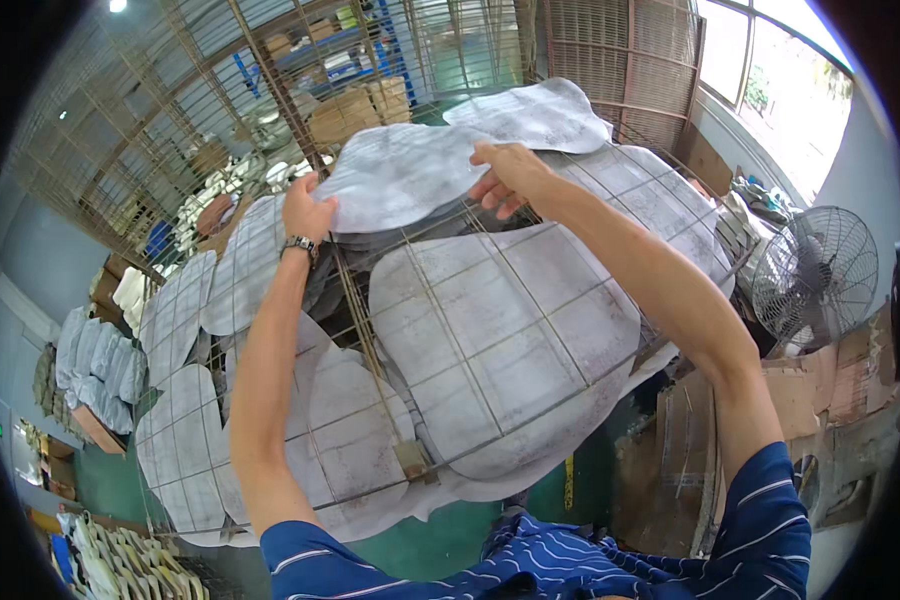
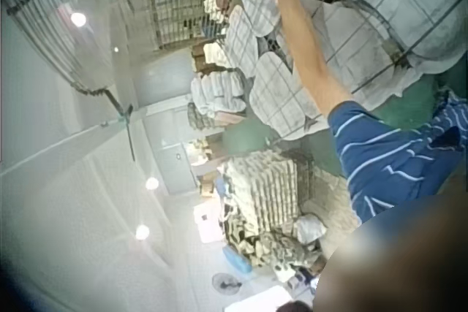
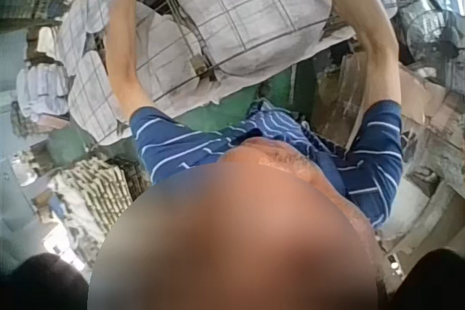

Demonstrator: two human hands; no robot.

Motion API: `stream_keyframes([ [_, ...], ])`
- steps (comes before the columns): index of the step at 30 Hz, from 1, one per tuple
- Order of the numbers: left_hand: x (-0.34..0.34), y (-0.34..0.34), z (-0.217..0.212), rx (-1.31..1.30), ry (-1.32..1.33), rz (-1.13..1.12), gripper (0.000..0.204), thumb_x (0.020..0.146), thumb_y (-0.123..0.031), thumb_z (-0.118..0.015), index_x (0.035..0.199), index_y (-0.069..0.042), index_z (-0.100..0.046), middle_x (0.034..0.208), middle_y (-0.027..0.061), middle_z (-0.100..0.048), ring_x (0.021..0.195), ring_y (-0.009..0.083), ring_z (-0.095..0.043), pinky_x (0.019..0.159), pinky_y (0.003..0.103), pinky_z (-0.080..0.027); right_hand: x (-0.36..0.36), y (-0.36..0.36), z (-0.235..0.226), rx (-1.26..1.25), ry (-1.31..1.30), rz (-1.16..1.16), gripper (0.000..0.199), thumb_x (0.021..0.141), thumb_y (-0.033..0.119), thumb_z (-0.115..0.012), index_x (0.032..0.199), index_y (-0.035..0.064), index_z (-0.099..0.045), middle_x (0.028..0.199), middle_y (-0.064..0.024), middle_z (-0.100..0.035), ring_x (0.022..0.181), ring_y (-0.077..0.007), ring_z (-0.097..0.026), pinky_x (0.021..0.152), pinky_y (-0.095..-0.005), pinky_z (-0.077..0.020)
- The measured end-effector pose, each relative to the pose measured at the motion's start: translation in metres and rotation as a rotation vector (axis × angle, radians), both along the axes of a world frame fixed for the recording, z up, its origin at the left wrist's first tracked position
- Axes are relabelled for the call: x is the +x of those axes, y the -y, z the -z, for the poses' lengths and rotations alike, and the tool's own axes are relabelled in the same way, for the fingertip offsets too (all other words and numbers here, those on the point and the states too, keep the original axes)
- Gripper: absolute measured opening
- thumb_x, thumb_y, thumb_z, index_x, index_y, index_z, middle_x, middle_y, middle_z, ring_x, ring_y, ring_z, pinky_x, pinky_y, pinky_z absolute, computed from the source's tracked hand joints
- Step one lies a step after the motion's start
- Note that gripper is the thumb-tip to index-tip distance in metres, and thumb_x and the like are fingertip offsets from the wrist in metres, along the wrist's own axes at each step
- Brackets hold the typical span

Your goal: Picking up manufacturing component pieces from a stack and placing them onto a tiered storage rack.

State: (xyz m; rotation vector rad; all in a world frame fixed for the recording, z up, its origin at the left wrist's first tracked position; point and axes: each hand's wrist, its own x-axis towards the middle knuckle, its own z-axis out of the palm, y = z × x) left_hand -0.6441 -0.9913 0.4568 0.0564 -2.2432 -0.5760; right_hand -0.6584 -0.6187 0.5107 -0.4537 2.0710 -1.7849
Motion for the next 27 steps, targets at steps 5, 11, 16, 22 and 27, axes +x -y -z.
stream_keyframes([
  [5, 0.013, -0.029, -0.018, -0.041, 0.27, -0.032, 0.055, 0.097, -0.045, -0.05, 0.131, -0.002, -0.057, 0.133, 0.0257, -0.057, 0.122, 0.0404, -0.055, 0.103, 0.046, -0.043, 0.053, -0.054, -0.021, -0.379, 0.157, -0.097, 0.056, 0.106, 0.046, -0.035, 0.129, -0.0028, -0.052, 0.106, -0.0165, -0.069, 0.085, -0.0226, -0.068, 0.065, -0.0345, -0.0585],
  [11, 0.038, -0.082, -0.057, -0.46, 0.251, -0.271, 0.067, 0.1, -0.053, -0.045, 0.137, 0.002, -0.05, 0.144, 0.0265, -0.047, 0.135, 0.0433, -0.041, 0.112, 0.047, -0.033, 0.123, -0.153, -0.023, -0.788, 0.23, -0.17, 0.051, 0.107, 0.042, -0.033, 0.117, -0.0008, -0.058, 0.097, -0.0139, -0.068, 0.083, -0.025, -0.069, 0.071, -0.0376, -0.0573],
  [16, 0.111, -0.142, -0.11, -0.341, 0.164, 0.049, 0.067, 0.101, -0.052, -0.046, 0.141, 0.002, -0.046, 0.148, 0.0246, -0.043, 0.139, 0.0406, -0.038, 0.114, 0.045, -0.03, 0.185, -0.206, -0.001, -1.039, 0.327, -0.124, 0.045, 0.107, 0.043, -0.035, 0.1, 0.0056, -0.058, 0.081, -0.0006, -0.049, 0.073, -0.016, -0.05, 0.058, -0.0316, -0.0454],
  [22, 0.232, -0.354, -0.145, -0.454, 0.147, 0.554, 0.053, 0.098, -0.03, -0.056, 0.138, 0.004, -0.048, 0.145, 0.0225, -0.048, 0.136, 0.0389, -0.043, 0.113, 0.044, -0.032, 0.262, -0.324, 0.062, -1.09, 0.196, 0.046, 0.043, 0.105, 0.044, -0.04, 0.101, 0.0064, -0.061, 0.079, -0.0033, -0.057, 0.071, -0.0191, -0.058, 0.055, -0.0313, -0.0502],
  [27, 0.384, -0.478, -0.085, -0.655, 0.403, 1.307, 0.049, 0.078, -0.024, -0.077, 0.121, -0.004, -0.066, 0.119, 0.0164, -0.067, 0.11, 0.0399, -0.064, 0.094, 0.052, -0.052, 0.347, -0.372, 0.248, -0.767, 0.284, 0.569, 0.031, 0.101, 0.033, -0.05, 0.103, 0.006, -0.063, 0.079, -0.0085, -0.068, 0.07, -0.022, -0.067, 0.058, -0.0368, -0.0575],
])
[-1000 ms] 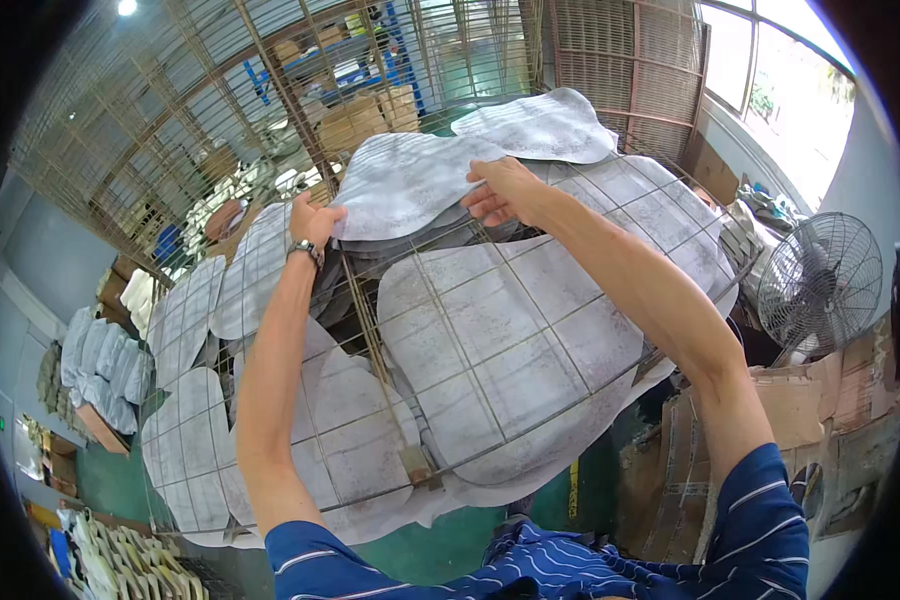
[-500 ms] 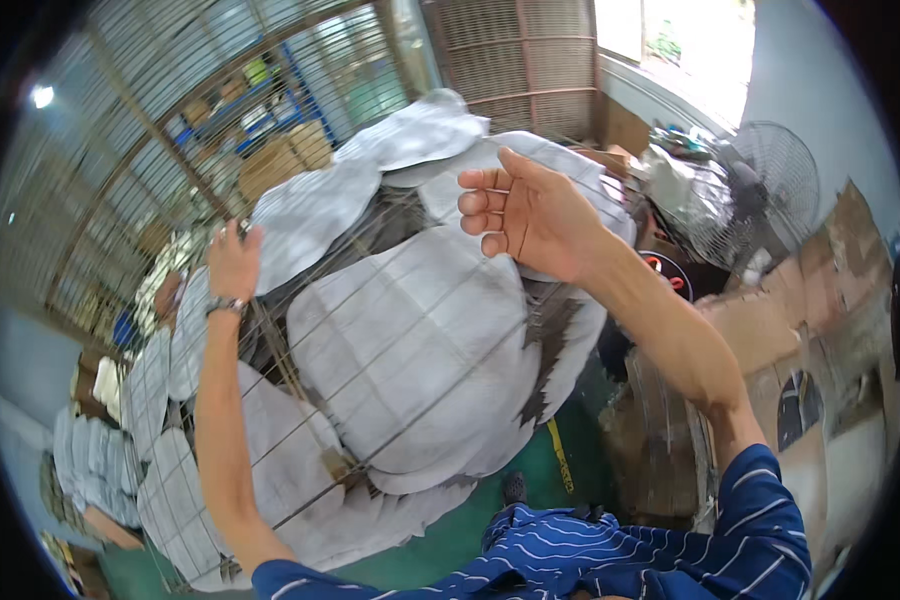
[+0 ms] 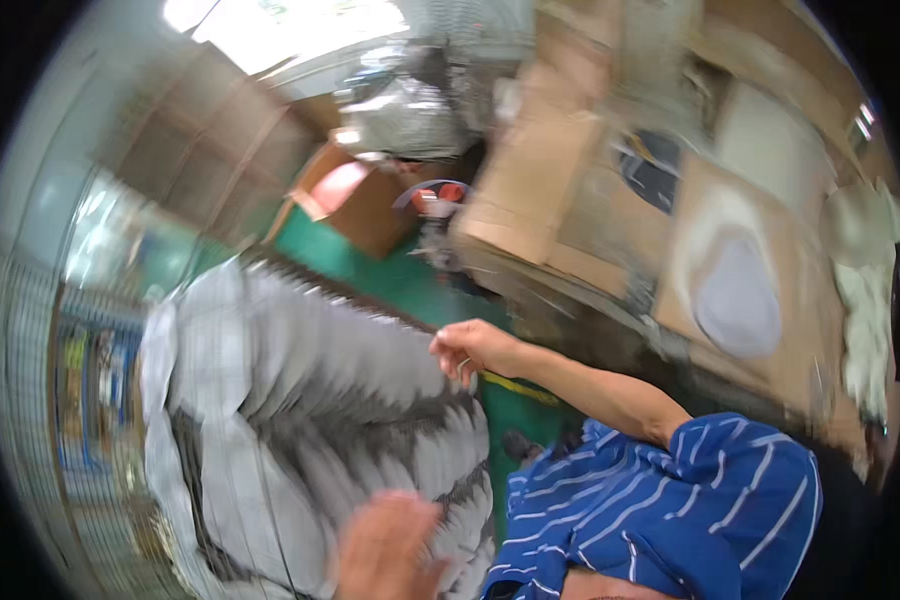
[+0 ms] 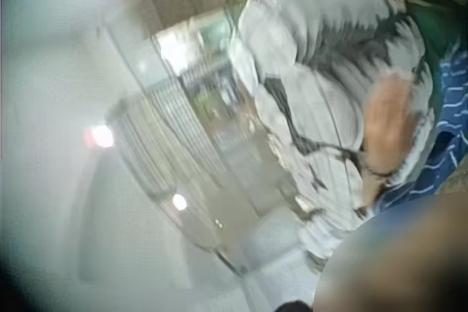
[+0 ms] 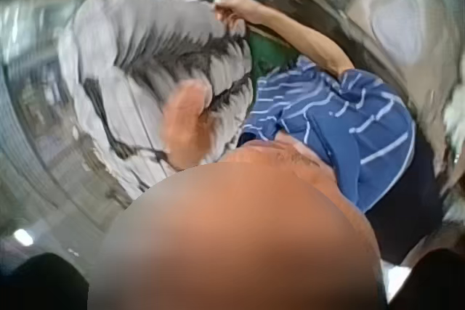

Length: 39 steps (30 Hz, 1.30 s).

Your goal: Picking up manufacturing component pieces from a stack and placing them onto a tiered storage rack.

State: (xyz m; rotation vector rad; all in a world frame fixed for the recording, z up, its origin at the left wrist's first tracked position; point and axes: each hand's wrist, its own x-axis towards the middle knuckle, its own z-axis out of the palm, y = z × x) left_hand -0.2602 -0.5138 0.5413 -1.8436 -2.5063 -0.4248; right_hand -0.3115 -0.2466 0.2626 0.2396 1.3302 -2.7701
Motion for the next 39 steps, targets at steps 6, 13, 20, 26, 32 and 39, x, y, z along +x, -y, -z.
stream_keyframes([
  [6, -0.016, -0.062, 0.341, -0.233, 1.607, -0.437, 0.052, 0.098, -0.034, -0.061, 0.136, -0.001, -0.051, 0.123, 0.0166, -0.066, 0.109, 0.0365, -0.064, 0.098, 0.043, -0.048, 0.2, -0.043, 0.196, 1.338, 0.705, -0.381, 0.041, 0.083, 0.032, -0.062, 0.112, 0.0047, -0.071, 0.102, -0.0213, -0.072, 0.095, -0.038, -0.07, 0.077, -0.0496, -0.0563],
  [13, -0.017, -0.099, 0.533, -0.817, 0.999, -0.318, 0.056, 0.087, -0.034, -0.071, 0.134, -0.007, -0.056, 0.123, 0.017, -0.066, 0.103, 0.0321, -0.068, 0.084, 0.039, -0.053, 0.349, -0.05, 0.27, 0.953, 1.167, 0.213, 0.031, 0.088, 0.025, -0.06, 0.101, -0.0008, -0.07, 0.104, -0.0268, -0.069, 0.1, -0.0425, -0.067, 0.084, -0.0503, -0.0552],
  [20, 0.038, -0.264, 0.566, -0.424, 0.769, 0.316, 0.04, 0.089, -0.013, -0.068, 0.127, -0.002, -0.061, 0.114, 0.0177, -0.07, 0.104, 0.0276, -0.069, 0.091, 0.037, -0.053, 0.397, -0.034, 0.312, 0.662, 1.26, 0.454, 0.034, 0.089, 0.028, -0.063, 0.113, 0.0049, -0.07, 0.111, -0.022, -0.069, 0.106, -0.04, -0.065, 0.091, -0.0478, -0.0517],
  [26, 0.15, -0.418, 0.549, -0.056, 0.604, 0.428, 0.039, 0.085, -0.009, -0.067, 0.123, -0.002, -0.062, 0.11, 0.0183, -0.063, 0.103, 0.0354, -0.06, 0.091, 0.044, -0.048, 0.429, -0.01, 0.34, 0.552, 1.299, 0.559, 0.036, 0.089, 0.027, -0.064, 0.115, 0.0027, -0.069, 0.105, -0.0204, -0.071, 0.103, -0.0385, -0.066, 0.091, -0.0456, -0.0516],
  [32, 0.238, -0.5, 0.545, 0.171, 0.337, 0.562, 0.046, 0.078, -0.012, -0.074, 0.123, -0.008, -0.063, 0.125, 0.019, -0.054, 0.117, 0.0386, -0.051, 0.096, 0.05, -0.042, 0.442, -0.028, 0.321, 0.59, 1.257, 0.631, 0.034, 0.088, 0.023, -0.064, 0.113, 0.0013, -0.068, 0.1, -0.0188, -0.073, 0.095, -0.038, -0.069, 0.086, -0.0461, -0.053],
  [39, 0.266, -0.524, 0.558, 0.076, 0.268, 0.612, 0.024, 0.076, -0.015, -0.076, 0.098, -0.008, -0.074, 0.122, 0.0137, -0.056, 0.117, 0.0341, -0.051, 0.096, 0.047, -0.043, 0.444, -0.053, 0.312, 0.553, 1.184, 0.746, 0.031, 0.089, 0.024, -0.062, 0.112, 0.0043, -0.068, 0.102, -0.0179, -0.072, 0.096, -0.0383, -0.068, 0.086, -0.0462, -0.0529],
])
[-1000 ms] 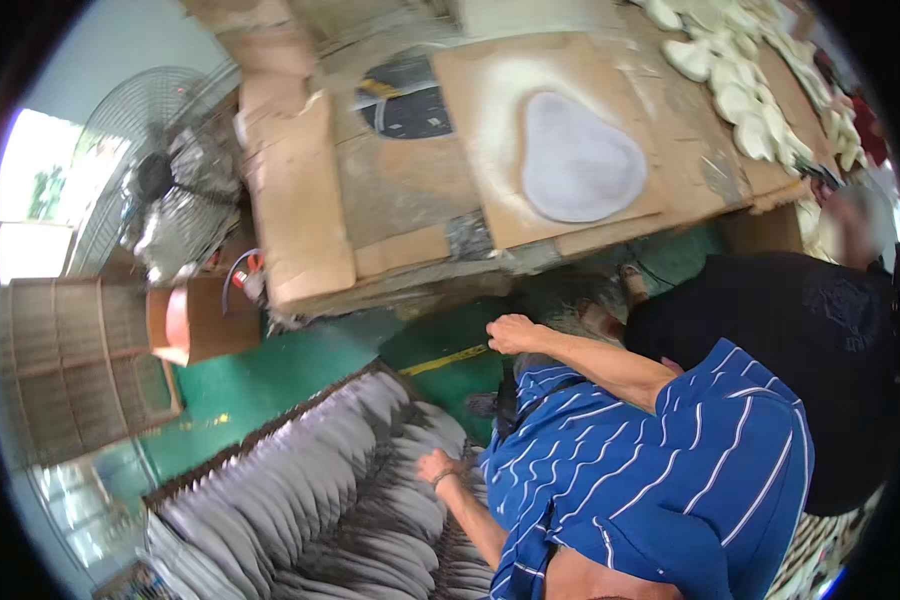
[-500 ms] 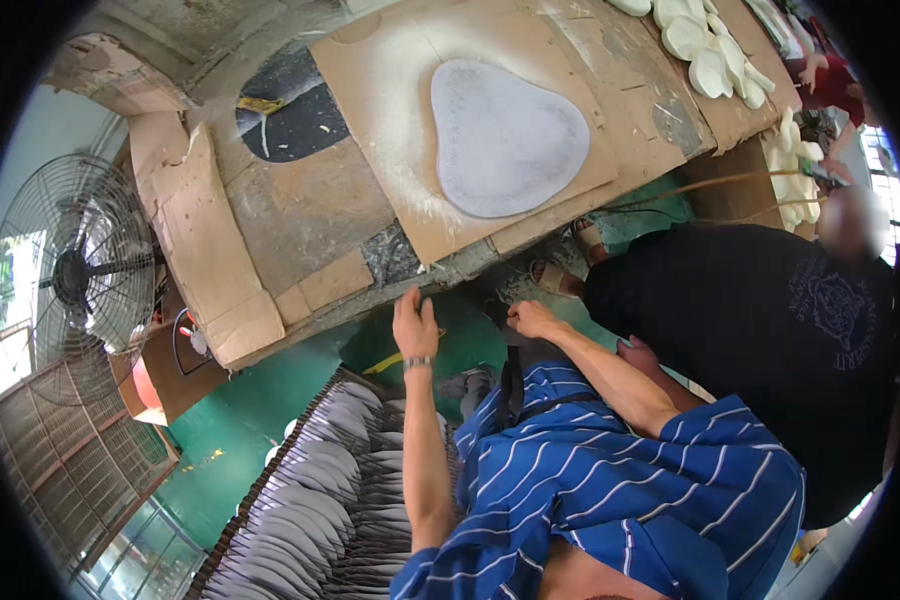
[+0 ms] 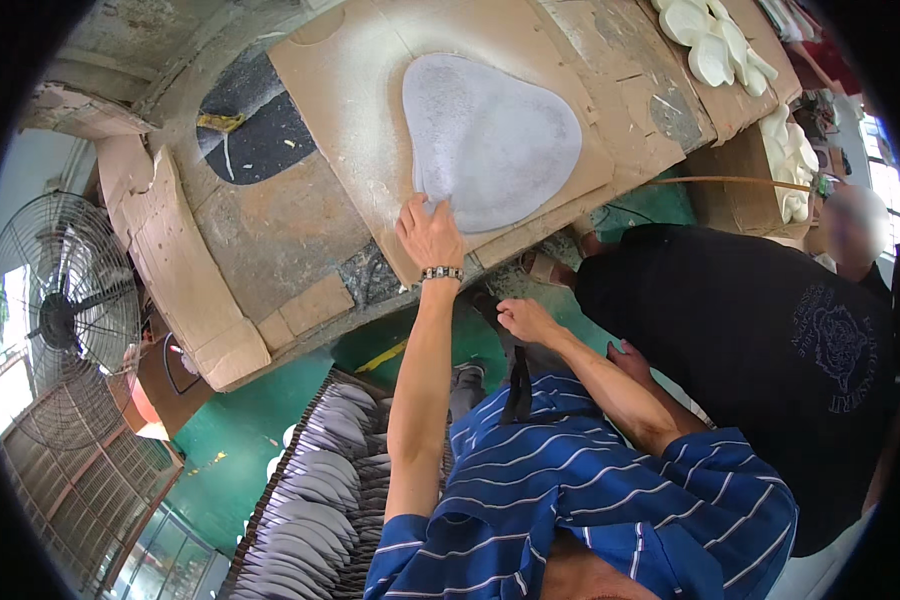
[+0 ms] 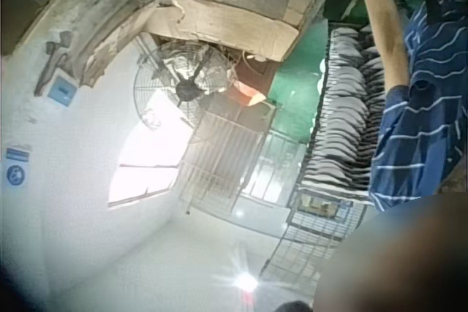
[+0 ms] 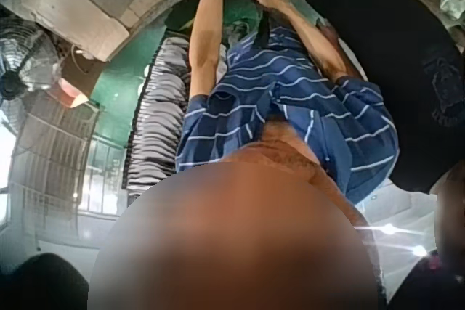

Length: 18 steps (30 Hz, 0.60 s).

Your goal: Picking up manufacturing component pieces from a stack and placing them onto a tiered storage rack.

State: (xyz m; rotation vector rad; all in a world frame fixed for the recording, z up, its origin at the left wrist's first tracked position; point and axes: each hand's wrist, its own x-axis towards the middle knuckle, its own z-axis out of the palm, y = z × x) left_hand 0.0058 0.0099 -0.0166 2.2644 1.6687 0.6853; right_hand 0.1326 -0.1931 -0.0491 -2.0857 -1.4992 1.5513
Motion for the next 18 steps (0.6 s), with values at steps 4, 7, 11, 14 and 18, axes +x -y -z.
stream_keyframes([
  [4, 0.024, -0.004, -0.024, -0.183, 0.4, -0.16, 0.032, 0.074, 0.001, -0.073, 0.105, -0.006, -0.071, 0.117, 0.0133, -0.057, 0.105, 0.0284, -0.058, 0.084, 0.041, -0.05, -0.015, -0.032, -0.035, 0.43, 0.065, 0.016, 0.033, 0.087, 0.018, -0.065, 0.117, 0.0031, -0.063, 0.11, -0.0176, -0.066, 0.103, -0.0372, -0.064, 0.09, -0.0434, -0.0519],
  [7, 0.05, -0.017, -0.042, -0.579, 1.093, -0.558, 0.036, 0.076, 0.008, -0.069, 0.11, -0.003, -0.067, 0.112, 0.0133, -0.058, 0.095, 0.0251, -0.06, 0.076, 0.038, -0.053, -0.022, -0.091, -0.071, 0.773, 0.255, -0.106, 0.051, 0.081, 0.014, -0.069, 0.127, -0.0005, -0.053, 0.125, -0.0189, -0.054, 0.119, -0.0383, -0.051, 0.102, -0.0448, -0.0436],
  [11, 0.065, -0.041, -0.02, -1.029, 1.815, -0.777, 0.025, 0.082, 0.01, -0.064, 0.103, 0.001, -0.056, 0.096, 0.0134, -0.058, 0.088, 0.0268, -0.059, 0.079, 0.043, -0.054, -0.007, -0.139, -0.055, 0.871, 0.389, -0.083, 0.065, 0.08, 0.018, -0.069, 0.135, -0.0039, -0.045, 0.134, -0.0205, -0.047, 0.129, -0.0412, -0.042, 0.109, -0.0527, -0.0353],
  [14, 0.07, -0.062, -0.026, -1.178, 2.05, -0.62, 0.02, 0.08, 0.009, -0.063, 0.097, 0.001, -0.055, 0.092, 0.0134, -0.059, 0.089, 0.0282, -0.059, 0.083, 0.046, -0.052, 0.01, -0.147, -0.041, 0.852, 0.517, -0.048, 0.068, 0.082, 0.025, -0.067, 0.138, -0.0045, -0.042, 0.139, -0.0214, -0.045, 0.131, -0.0423, -0.04, 0.108, -0.0595, -0.0323],
  [18, 0.063, -0.104, -0.079, -1.108, 2.202, -0.325, 0.028, 0.074, 0.002, -0.056, 0.102, 0.002, -0.058, 0.1, 0.0153, -0.063, 0.101, 0.0325, -0.058, 0.095, 0.054, -0.047, 0.02, -0.149, -0.039, 0.86, 0.475, -0.011, 0.069, 0.087, 0.034, -0.064, 0.14, -0.0036, -0.041, 0.139, -0.0226, -0.046, 0.132, -0.0434, -0.04, 0.106, -0.0629, -0.0311],
])
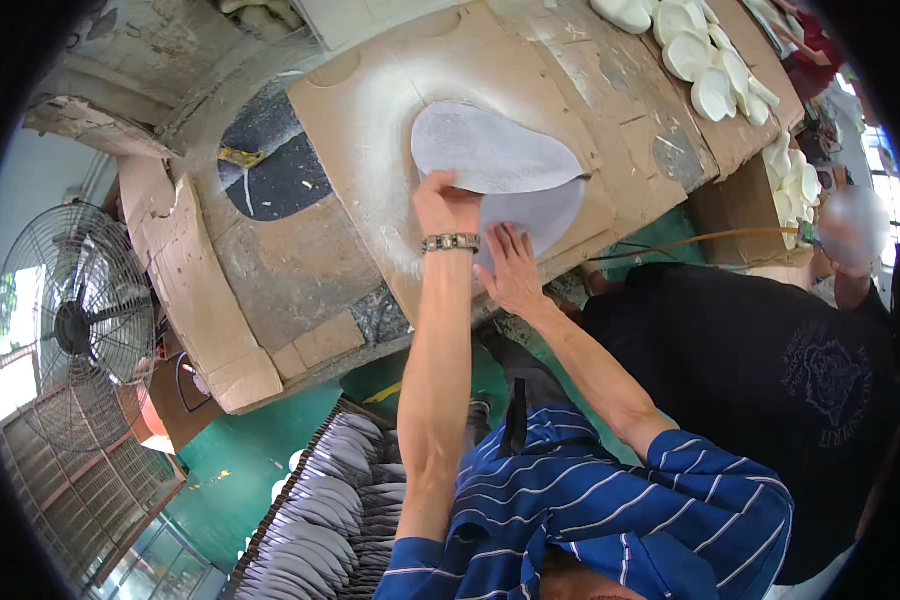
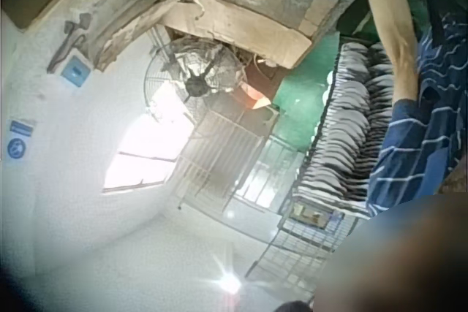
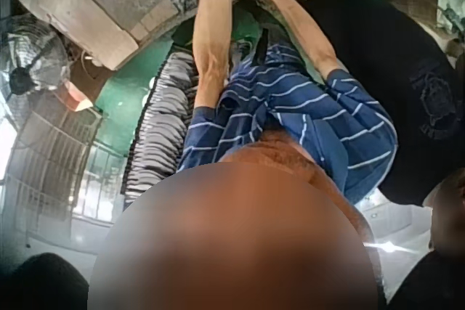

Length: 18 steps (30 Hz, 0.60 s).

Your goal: Picking up manufacturing component pieces from a stack and placing them onto a tiered storage rack.

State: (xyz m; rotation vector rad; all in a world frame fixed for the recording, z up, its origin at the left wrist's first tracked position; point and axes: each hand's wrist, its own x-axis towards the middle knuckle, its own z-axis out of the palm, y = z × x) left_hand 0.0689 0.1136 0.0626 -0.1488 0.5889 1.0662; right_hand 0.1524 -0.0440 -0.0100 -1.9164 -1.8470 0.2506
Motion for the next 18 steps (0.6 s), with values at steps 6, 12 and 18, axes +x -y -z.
stream_keyframes([
  [6, -0.099, -0.01, -0.183, 0.435, 0.054, -0.218, 0.049, 0.071, -0.002, -0.053, 0.119, 0.005, -0.058, 0.118, 0.0158, -0.065, 0.112, 0.0345, -0.06, 0.101, 0.05, -0.046, 0.01, -0.021, -0.009, -0.023, -0.109, 0.02, 0.063, 0.087, 0.027, -0.064, 0.14, -0.0025, -0.044, 0.135, -0.0251, -0.053, 0.128, -0.042, -0.047, 0.107, -0.052, -0.0365],
  [12, -0.265, 0.133, -0.293, 0.407, -0.093, -0.487, 0.032, 0.069, -0.004, -0.055, 0.099, 0.0, -0.063, 0.097, 0.0088, -0.065, 0.095, 0.0263, -0.061, 0.092, 0.041, -0.049, -0.07, 0.042, -0.092, -0.028, -0.274, -0.215, 0.053, 0.09, 0.01, -0.059, 0.14, -0.0013, -0.047, 0.14, -0.0232, -0.051, 0.131, -0.0394, -0.046, 0.113, -0.0456, -0.0338],
  [18, -0.348, 0.316, -0.41, 0.475, -0.484, -0.881, 0.021, 0.074, -0.005, -0.052, 0.092, -0.001, -0.063, 0.095, 0.007, -0.066, 0.088, 0.0233, -0.062, 0.087, 0.038, -0.048, -0.168, 0.1, -0.207, -0.384, -0.723, -0.572, 0.037, 0.094, 0.01, -0.057, 0.127, -0.0068, -0.056, 0.112, -0.0181, -0.066, 0.108, -0.0301, -0.062, 0.095, -0.0379, -0.0481],
])
